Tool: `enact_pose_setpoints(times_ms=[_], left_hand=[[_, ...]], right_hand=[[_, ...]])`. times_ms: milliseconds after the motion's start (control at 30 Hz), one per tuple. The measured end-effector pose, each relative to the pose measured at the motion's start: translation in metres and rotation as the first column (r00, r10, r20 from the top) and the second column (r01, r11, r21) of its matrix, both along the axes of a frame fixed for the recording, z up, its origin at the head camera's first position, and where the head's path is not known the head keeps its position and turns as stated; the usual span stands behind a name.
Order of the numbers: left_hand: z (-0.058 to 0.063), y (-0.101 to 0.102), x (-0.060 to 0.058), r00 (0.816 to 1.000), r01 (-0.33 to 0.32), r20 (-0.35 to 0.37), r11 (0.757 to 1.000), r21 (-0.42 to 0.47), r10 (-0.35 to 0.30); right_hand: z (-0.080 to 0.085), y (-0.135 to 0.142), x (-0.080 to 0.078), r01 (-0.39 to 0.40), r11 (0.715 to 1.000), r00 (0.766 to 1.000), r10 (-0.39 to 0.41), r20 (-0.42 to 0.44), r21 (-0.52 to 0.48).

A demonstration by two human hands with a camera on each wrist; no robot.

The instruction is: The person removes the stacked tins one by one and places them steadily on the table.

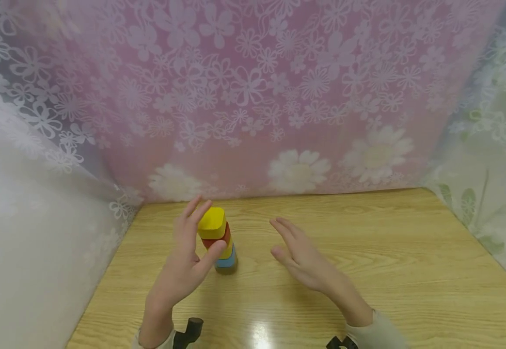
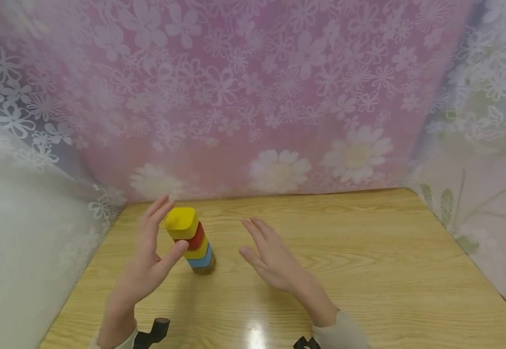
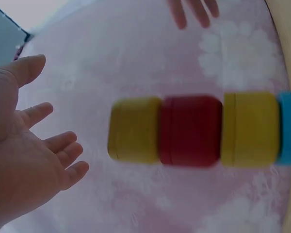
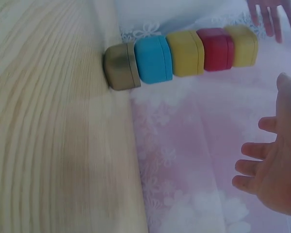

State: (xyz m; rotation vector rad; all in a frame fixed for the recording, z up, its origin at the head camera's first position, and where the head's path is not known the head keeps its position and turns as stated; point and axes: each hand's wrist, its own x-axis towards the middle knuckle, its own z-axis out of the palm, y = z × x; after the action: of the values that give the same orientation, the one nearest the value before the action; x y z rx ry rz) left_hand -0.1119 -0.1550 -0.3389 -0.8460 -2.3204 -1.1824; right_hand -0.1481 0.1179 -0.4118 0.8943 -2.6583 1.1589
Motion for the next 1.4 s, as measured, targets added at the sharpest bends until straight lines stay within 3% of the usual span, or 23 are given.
enact_pose_setpoints(times_ms=[267,467,567,833,1133,1400], left_hand=[[-0.029,-0.035,-0.019,0.989,-0.065,0.138,0.996,0.066,0.055],[-0.049,-0.047,-0.034,0.956,-0.019,0.294,0.994,0.111,-0.014],[-0.057,-0.049,-0.039,0.939,0.013,0.337,0.989,0.147,-0.062],[-0.070,-0.049,-0.050,0.920,0.070,0.368,0.978,0.194,-0.139],[-0.080,-0.050,-0.057,0.916,0.105,0.364,0.976,0.192,-0.170],[-0.084,-0.049,-0.060,0.909,0.133,0.362,0.967,0.218,-0.206]], right_hand=[[0.009,-0.026,0.002,-0.028,1.000,0.999,0.028,-0.021,0.004],[0.015,-0.046,0.003,-0.042,0.998,0.998,0.044,-0.040,0.048],[0.020,-0.056,0.003,-0.045,0.998,0.997,0.047,-0.057,0.045],[0.031,-0.075,-0.005,-0.022,0.999,0.998,0.019,-0.064,-0.042],[0.042,-0.099,-0.016,-0.111,0.984,0.992,0.101,-0.077,-0.141],[0.034,-0.111,-0.026,-0.159,0.975,0.980,0.137,-0.142,-0.155]])
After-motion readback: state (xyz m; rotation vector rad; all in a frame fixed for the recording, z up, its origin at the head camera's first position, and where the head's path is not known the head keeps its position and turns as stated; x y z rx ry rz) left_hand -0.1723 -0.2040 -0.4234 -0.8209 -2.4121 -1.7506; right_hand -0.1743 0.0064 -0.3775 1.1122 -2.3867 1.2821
